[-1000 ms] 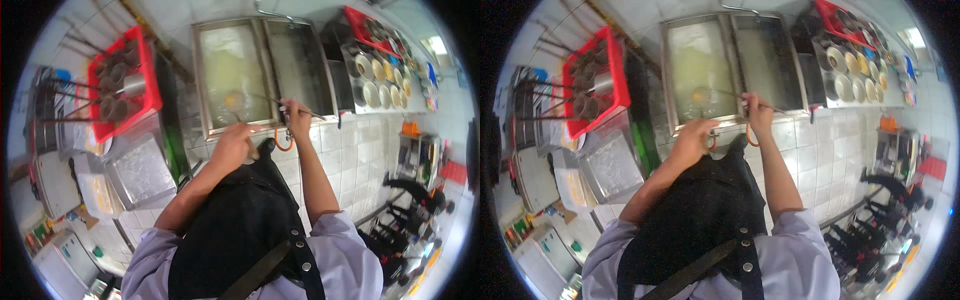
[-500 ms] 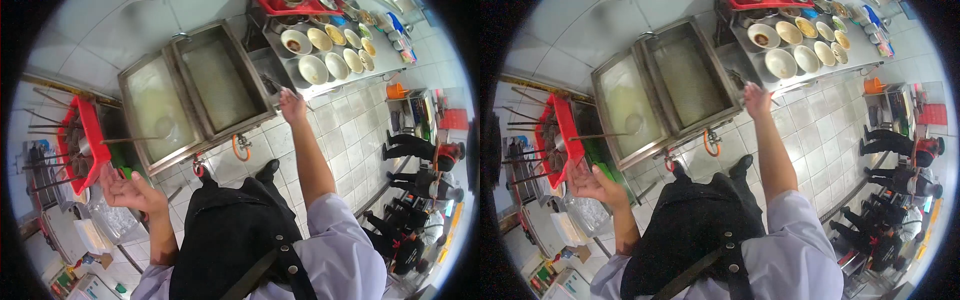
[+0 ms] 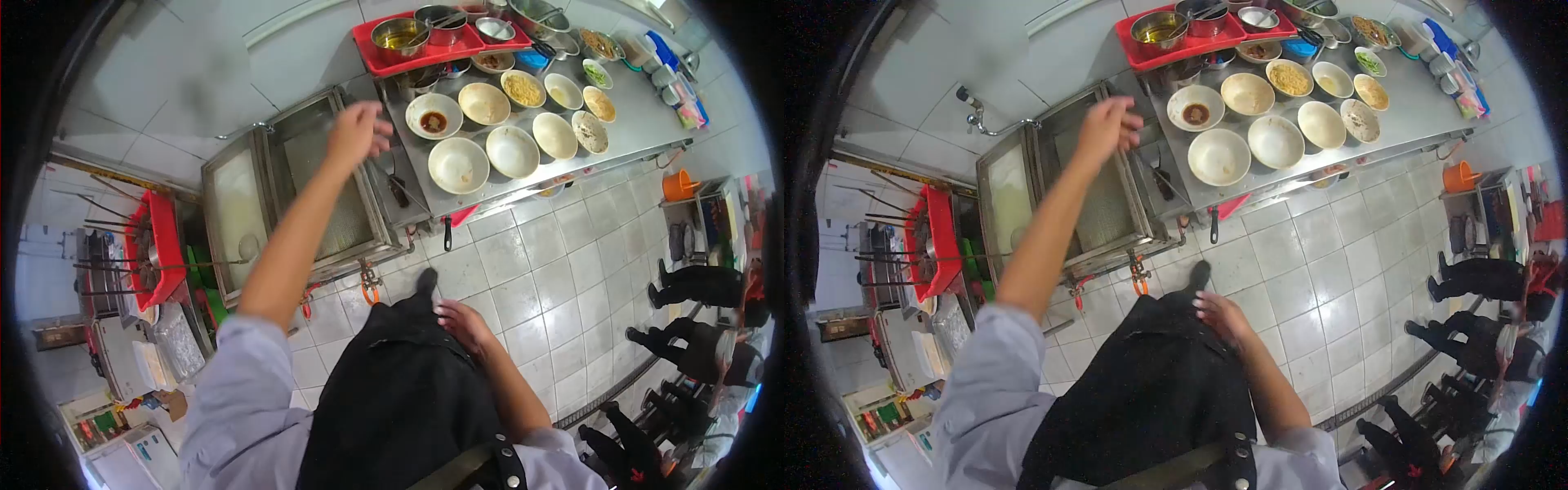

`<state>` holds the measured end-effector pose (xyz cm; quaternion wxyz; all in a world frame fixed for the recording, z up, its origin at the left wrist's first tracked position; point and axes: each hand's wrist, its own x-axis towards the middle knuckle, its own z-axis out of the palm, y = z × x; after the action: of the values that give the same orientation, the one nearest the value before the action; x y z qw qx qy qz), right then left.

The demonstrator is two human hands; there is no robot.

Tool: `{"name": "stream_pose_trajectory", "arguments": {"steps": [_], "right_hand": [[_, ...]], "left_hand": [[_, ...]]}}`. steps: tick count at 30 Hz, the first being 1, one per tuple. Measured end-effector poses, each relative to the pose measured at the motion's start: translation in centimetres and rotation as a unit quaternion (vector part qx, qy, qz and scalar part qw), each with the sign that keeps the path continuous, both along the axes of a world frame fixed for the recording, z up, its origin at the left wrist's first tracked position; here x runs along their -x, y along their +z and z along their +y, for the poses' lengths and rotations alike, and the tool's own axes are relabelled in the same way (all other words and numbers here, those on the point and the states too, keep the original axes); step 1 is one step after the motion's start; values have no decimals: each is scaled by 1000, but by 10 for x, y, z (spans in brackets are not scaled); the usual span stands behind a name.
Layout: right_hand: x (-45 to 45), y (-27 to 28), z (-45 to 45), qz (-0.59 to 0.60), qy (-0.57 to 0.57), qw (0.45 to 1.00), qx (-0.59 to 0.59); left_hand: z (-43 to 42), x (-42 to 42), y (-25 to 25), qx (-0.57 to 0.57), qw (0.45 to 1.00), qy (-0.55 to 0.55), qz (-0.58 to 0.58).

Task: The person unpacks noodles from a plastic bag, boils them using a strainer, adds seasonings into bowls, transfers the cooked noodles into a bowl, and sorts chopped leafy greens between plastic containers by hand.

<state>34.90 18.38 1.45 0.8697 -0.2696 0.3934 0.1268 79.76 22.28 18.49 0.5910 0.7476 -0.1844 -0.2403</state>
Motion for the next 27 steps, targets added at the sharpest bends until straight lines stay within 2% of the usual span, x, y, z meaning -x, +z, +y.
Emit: {"name": "stream_pose_trajectory", "arguments": {"steps": [3,5,7,9,13,15,17,19,21,23,25,27], "right_hand": [[36,-12,-42,17,-53,998,22],[58,-15,-74,5,-105,994,22],[72,-12,-111,26,-126,989,66],[67,5,-138,43,-152,982,104],[31,50,-202,28,-143,973,180],[4,58,-224,15,-107,971,212],[-33,77,-242,-11,-25,953,301],[-80,97,-258,-56,63,917,389],[-133,125,-271,-114,99,873,464],[-193,155,-285,-191,111,824,522],[-255,193,-291,-198,118,773,591],[-311,218,-291,-219,100,753,612]], "left_hand": [[-79,-113,6,-93,996,-8,-16],[-120,-184,-9,-153,988,-9,12],[-147,-212,-26,-105,994,20,21],[-167,-240,-48,-119,990,49,53],[-164,-235,-45,-110,992,61,4],[-157,-233,-40,-119,991,64,2],[-147,-232,-38,-123,990,65,3],[-142,-230,-28,-142,988,56,-27],[-136,-221,-14,-138,988,58,-47],[-130,-202,7,-112,989,71,-57],[-120,-186,24,-124,988,57,-73],[-113,-165,43,-124,988,53,-81]]}}
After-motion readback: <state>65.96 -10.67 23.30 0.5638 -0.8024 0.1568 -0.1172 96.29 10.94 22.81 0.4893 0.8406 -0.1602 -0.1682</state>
